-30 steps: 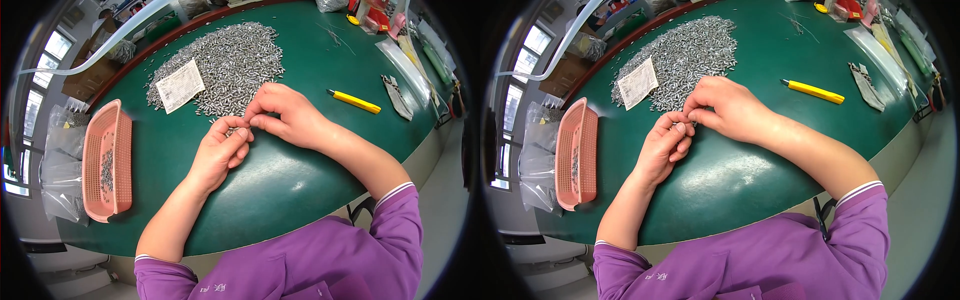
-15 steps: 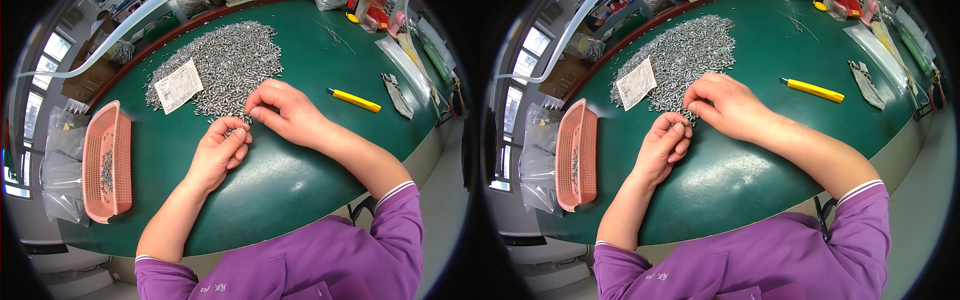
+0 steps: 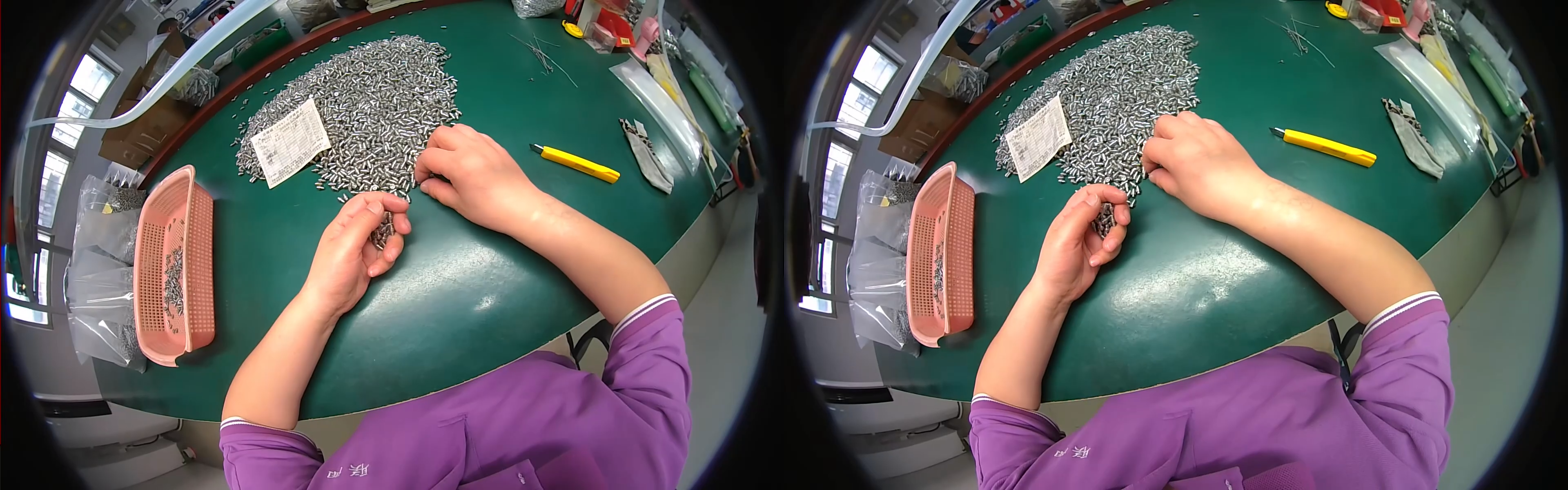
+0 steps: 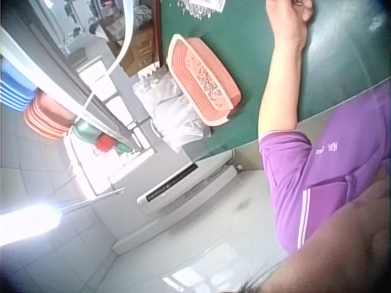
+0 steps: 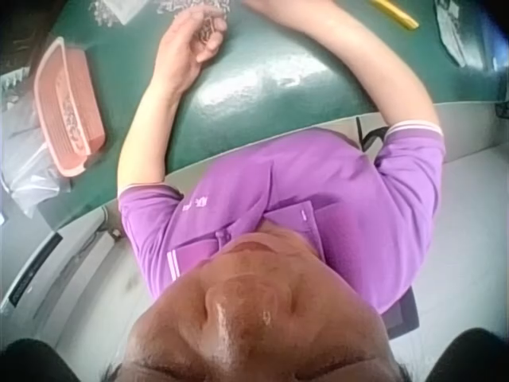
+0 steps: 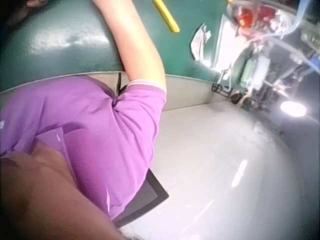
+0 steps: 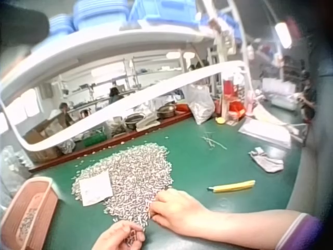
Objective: Manually sorting and inspecting small metal components on a workbench in a factory environment.
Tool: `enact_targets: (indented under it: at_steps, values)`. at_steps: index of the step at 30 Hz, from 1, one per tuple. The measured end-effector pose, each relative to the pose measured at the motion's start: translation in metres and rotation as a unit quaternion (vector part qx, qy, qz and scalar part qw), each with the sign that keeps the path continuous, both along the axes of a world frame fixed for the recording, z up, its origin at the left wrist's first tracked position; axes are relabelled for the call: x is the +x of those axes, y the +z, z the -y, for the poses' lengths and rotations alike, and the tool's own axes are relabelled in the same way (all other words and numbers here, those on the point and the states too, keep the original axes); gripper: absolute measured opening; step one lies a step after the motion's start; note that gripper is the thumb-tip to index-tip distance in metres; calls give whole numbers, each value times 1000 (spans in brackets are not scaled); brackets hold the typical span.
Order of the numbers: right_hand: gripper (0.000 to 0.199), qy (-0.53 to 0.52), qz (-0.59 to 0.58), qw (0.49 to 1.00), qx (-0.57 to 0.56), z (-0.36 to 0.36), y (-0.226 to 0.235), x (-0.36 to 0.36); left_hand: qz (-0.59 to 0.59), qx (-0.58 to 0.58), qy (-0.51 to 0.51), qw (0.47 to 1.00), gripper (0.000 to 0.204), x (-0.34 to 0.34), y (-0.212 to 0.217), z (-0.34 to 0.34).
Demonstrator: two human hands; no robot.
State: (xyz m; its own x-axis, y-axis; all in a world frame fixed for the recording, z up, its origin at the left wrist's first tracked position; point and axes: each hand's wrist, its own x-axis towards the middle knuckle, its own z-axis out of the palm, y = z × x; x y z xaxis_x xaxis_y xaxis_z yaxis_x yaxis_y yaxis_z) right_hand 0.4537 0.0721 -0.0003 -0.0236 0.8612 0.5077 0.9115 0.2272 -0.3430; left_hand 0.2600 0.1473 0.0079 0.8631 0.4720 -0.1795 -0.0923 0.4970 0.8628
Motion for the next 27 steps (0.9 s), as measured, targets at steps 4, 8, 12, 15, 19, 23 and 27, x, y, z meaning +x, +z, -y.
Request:
enact_targets:
  at_steps: [4, 8, 12, 15, 19, 23, 27]
  values:
    - [9, -12, 6, 1000, 6, 0, -2, -3, -3, 6, -5, 1000, 13, -1, -5, -2]
    - [9, 3, -47, 999, 26, 1, 8, -9, -23, 23, 1, 999, 11, 0, -5, -2]
    - [10, 1, -11, 999, 44, 1, 6, -6, -18, 16, 6, 1000, 11, -1, -5, -1]
    - [10, 8, 15, 999, 29, 2, 3, 0, -15, 14, 8, 1000, 12, 0, -6, -1]
    - [11, 6, 42, 999, -5, 2, 2, 0, -15, 13, 8, 1000, 13, -1, -5, -1]
    - [10, -1, 5, 1000, -11, 2, 2, -6, -19, 14, 10, 1000, 13, 0, -4, 0]
    - [6, 95, -183, 978, -26, 1, 9, -16, -24, 13, 12, 1000, 16, 0, -3, 0]
